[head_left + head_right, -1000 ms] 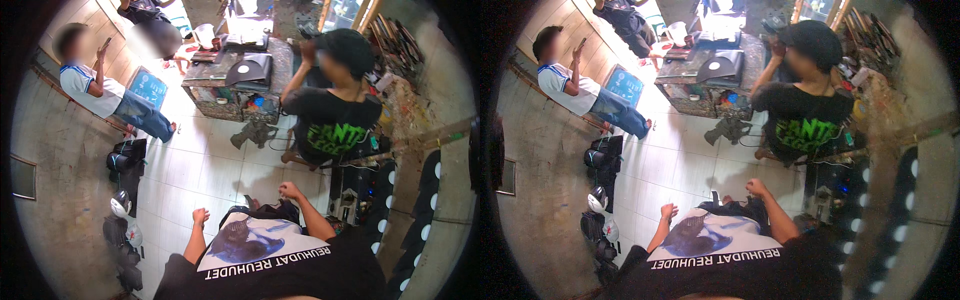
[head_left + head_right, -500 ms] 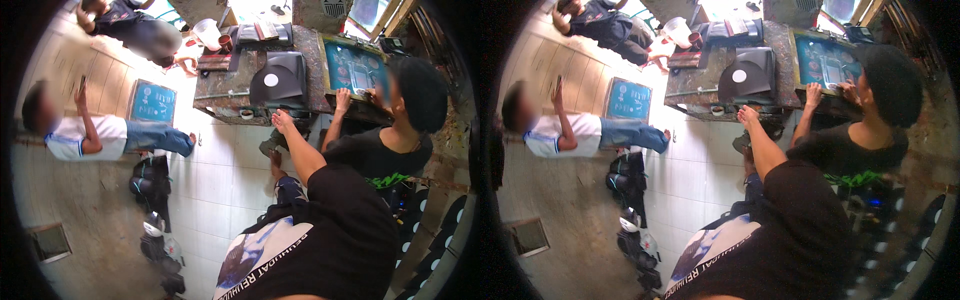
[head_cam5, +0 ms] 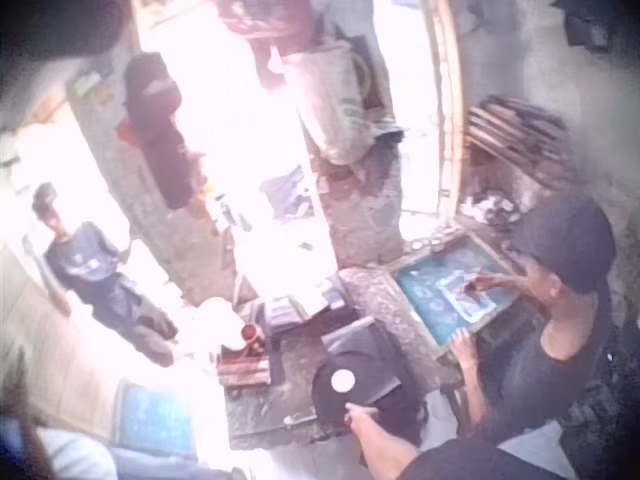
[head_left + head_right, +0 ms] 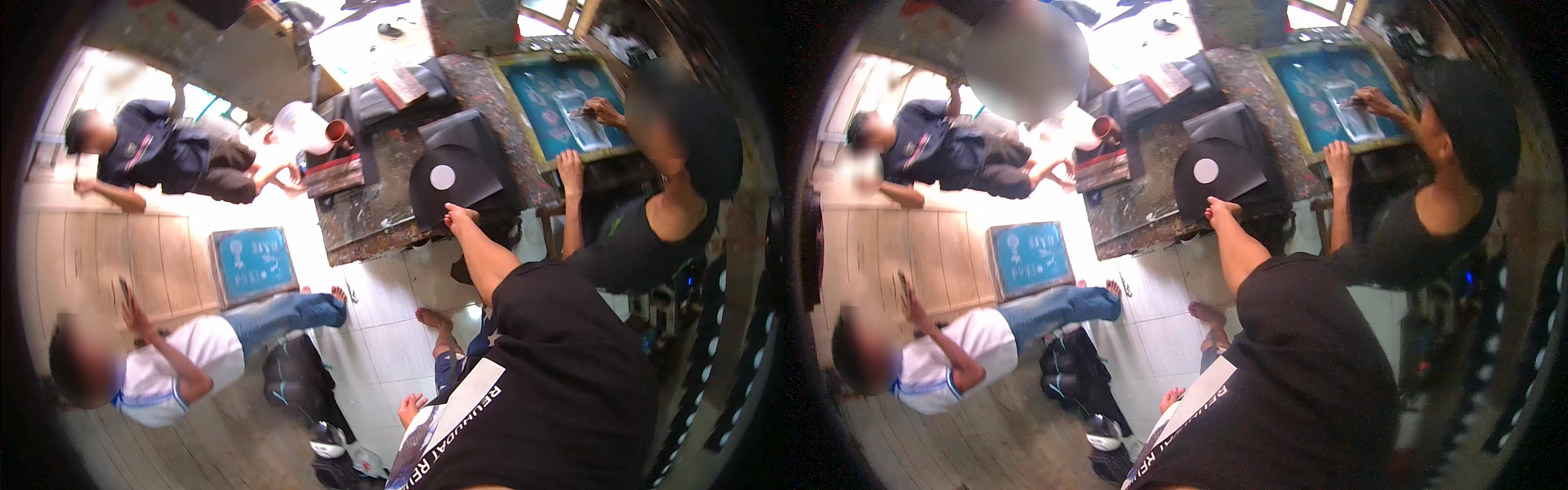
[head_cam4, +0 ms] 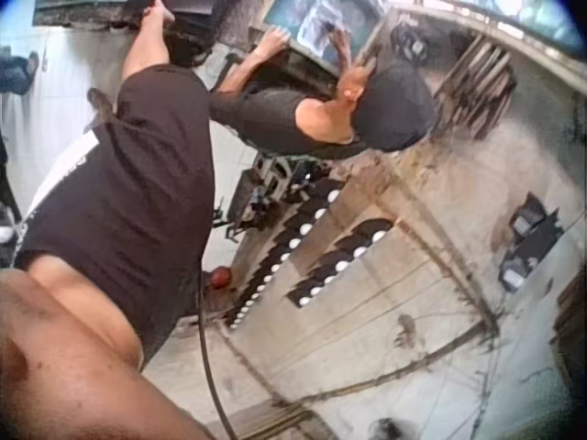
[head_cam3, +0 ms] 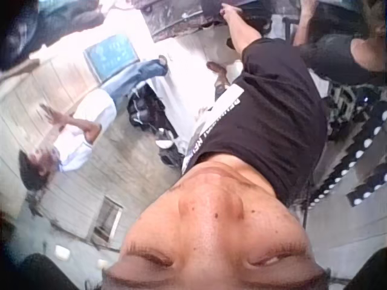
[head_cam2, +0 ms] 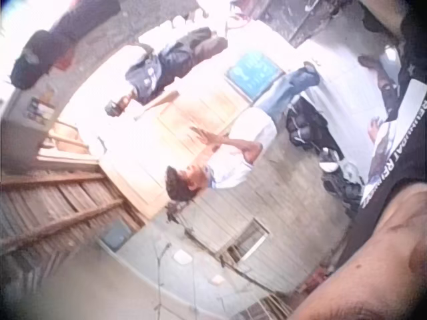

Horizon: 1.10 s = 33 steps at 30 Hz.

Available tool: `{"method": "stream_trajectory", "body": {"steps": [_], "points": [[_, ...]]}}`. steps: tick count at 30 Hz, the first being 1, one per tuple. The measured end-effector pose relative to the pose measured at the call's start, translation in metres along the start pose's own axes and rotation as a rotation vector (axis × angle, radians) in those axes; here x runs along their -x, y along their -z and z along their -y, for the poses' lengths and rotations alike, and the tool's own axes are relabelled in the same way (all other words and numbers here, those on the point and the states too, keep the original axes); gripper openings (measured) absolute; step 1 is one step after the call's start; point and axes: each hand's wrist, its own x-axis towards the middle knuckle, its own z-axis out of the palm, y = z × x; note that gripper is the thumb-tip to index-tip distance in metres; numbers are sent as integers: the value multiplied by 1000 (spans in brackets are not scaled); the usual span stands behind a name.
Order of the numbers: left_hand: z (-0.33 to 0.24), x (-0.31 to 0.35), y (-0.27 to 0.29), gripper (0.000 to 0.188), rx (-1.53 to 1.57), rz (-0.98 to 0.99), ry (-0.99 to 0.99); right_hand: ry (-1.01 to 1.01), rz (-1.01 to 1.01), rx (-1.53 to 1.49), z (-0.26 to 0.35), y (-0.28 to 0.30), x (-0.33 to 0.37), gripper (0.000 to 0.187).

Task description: The person repeatedly picks up black foam pieces with white circular patterns and places them on a wooden rack against the wall. The person also handles a black cap with a white circle and places it on a table. The task involves repetitive handling of these items without a clear final assembly state.

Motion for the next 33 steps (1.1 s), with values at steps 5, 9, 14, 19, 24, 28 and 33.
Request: {"method": "stream_trajectory", "body": {"steps": [5,9,14,19,24,28,33], "points": [[-62,-60,32,30,-125,127,28,24,58,-47,-10,-16,21,27],[-136,-119,44,19,-198,365,-66,426,266,150,-12,-5,94,21],[-286,-158,-9,24,-173,610,-276,565,709,137,-22,29,208,14],[-399,-125,-98,46,273,1144,-146,767,792,107,-31,61,274,8],[-438,-80,-119,37,239,1233,-192,737,697,-18,-53,92,278,7],[-434,-73,-117,29,-61,1135,-507,656,760,-53,-73,94,259,6],[-438,-95,-105,24,-102,936,-682,410,609,63,-73,95,199,25]]}}
